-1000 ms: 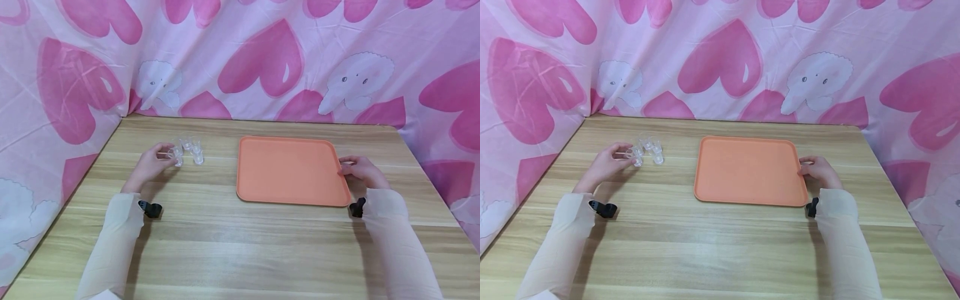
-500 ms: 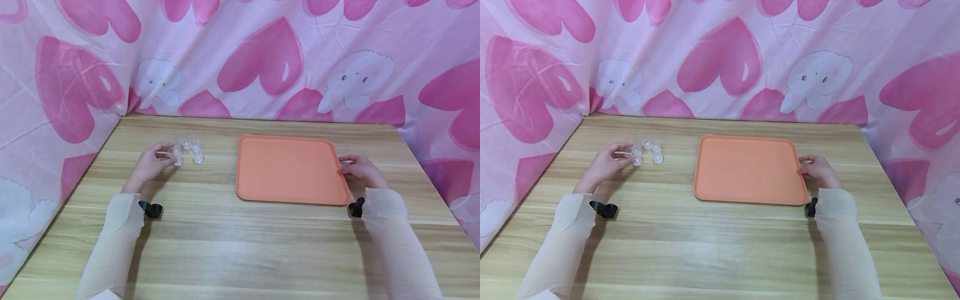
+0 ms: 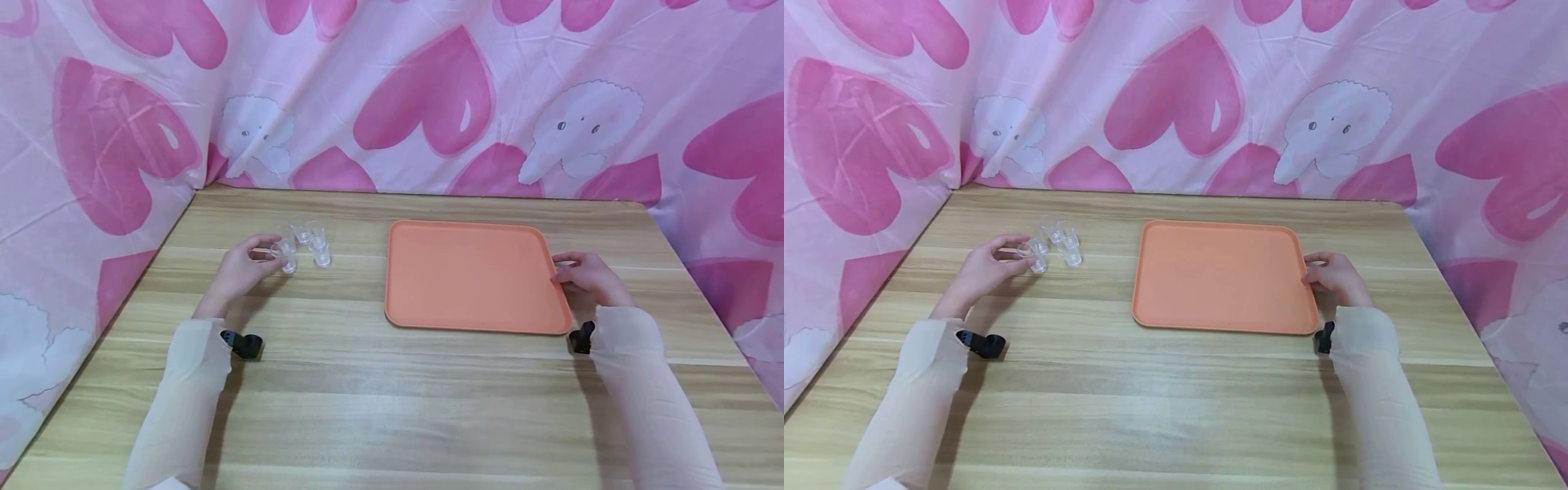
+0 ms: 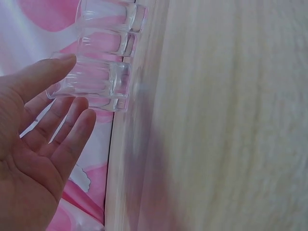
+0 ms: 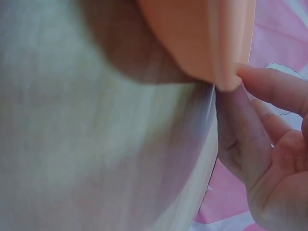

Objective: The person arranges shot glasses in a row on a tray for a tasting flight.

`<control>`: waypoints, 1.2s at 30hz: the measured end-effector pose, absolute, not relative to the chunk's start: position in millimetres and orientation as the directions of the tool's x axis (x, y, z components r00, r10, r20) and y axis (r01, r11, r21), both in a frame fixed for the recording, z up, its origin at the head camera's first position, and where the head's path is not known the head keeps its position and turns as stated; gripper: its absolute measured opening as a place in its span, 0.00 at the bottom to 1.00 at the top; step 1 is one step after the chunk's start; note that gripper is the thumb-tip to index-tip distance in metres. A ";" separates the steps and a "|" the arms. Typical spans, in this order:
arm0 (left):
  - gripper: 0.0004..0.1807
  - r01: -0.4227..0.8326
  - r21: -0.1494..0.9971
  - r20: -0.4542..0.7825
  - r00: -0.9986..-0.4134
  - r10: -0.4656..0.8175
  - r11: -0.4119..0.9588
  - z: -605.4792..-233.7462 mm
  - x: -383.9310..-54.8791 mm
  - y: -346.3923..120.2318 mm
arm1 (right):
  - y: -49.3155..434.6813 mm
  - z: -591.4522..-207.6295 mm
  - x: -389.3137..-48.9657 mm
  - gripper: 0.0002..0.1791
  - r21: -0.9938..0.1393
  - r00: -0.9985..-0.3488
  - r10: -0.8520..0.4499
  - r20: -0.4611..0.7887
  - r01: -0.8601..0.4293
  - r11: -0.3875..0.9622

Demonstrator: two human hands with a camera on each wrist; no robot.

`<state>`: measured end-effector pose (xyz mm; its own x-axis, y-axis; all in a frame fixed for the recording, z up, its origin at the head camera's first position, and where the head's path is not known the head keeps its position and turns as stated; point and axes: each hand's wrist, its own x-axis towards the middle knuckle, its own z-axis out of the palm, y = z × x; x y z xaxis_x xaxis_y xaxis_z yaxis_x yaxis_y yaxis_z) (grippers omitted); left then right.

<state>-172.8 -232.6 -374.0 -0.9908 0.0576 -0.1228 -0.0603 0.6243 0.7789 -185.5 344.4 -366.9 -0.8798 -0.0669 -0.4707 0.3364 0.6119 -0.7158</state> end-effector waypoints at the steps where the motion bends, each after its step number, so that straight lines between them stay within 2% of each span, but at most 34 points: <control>1: 0.30 -0.064 0.778 -0.127 -0.990 0.057 0.625 -373.6 -172.6 -232.4 | 344.2 -366.7 -185.4 0.33 -0.715 -0.879 -0.066 -0.472 0.338 0.612; 15: 0.31 -0.032 0.822 -0.084 -0.994 0.066 0.568 -357.7 -168.0 -215.6 | 339.1 -365.6 -184.0 0.31 -0.681 -0.897 -0.024 -0.442 0.318 0.660; 24: 0.28 0.030 0.848 -0.048 -0.990 0.133 0.529 -344.4 -167.9 -187.9 | 334.7 -363.9 -182.7 0.31 -0.662 -0.896 -0.022 -0.444 0.311 0.682; 36: 0.26 0.100 0.878 0.008 -0.981 0.194 0.468 -340.9 -165.2 -159.0 | 304.6 -363.4 -189.0 0.29 -0.676 -0.912 -0.044 -0.407 0.268 0.686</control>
